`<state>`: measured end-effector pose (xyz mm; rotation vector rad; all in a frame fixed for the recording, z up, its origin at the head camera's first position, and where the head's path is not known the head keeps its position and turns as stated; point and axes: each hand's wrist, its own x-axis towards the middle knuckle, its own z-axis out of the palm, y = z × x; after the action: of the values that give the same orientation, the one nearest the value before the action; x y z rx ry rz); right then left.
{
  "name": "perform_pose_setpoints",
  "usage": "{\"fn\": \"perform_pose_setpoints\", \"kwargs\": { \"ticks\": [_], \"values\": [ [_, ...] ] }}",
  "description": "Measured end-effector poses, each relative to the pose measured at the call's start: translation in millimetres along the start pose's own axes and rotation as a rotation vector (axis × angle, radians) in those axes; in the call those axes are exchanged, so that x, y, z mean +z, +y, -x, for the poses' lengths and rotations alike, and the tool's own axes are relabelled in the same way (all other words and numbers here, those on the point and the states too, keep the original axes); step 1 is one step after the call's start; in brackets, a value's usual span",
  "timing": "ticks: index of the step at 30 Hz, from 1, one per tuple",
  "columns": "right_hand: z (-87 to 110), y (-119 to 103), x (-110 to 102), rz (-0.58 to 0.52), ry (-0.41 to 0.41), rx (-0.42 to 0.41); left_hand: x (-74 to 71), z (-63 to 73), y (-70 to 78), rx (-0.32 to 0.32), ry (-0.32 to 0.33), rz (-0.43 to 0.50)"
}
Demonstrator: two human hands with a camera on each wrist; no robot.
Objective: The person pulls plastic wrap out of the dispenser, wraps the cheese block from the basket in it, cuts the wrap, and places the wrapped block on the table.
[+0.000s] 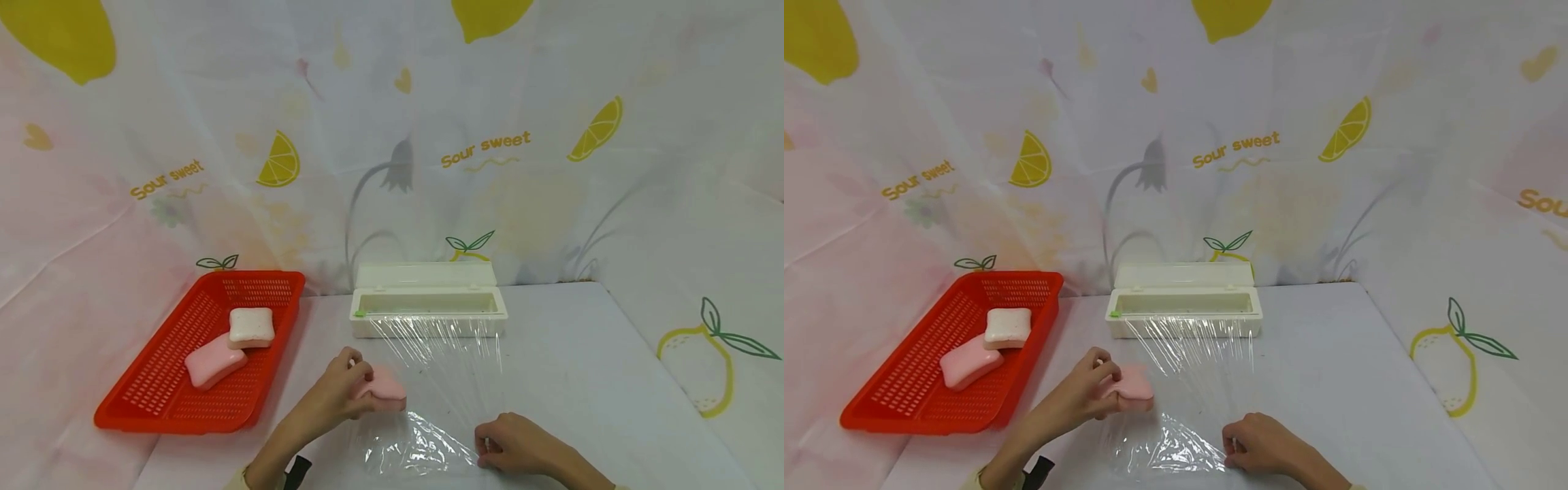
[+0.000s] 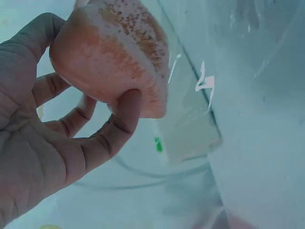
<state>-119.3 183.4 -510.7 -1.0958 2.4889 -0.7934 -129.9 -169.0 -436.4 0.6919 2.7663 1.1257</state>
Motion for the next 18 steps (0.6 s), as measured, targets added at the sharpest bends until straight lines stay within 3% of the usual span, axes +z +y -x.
{"fn": "perform_pose_setpoints", "kwargs": {
  "ticks": [9,18],
  "values": [
    [-0.2,-2.9,-0.4,-0.019,-0.009,0.038,30.8,-13.9,-3.8,0.134,0.056,-0.011],
    [-0.7,-0.9,-0.1,-0.010,-0.006,0.018,53.4,-23.0,-8.3,0.252,0.053,-0.048]
  ]
}}
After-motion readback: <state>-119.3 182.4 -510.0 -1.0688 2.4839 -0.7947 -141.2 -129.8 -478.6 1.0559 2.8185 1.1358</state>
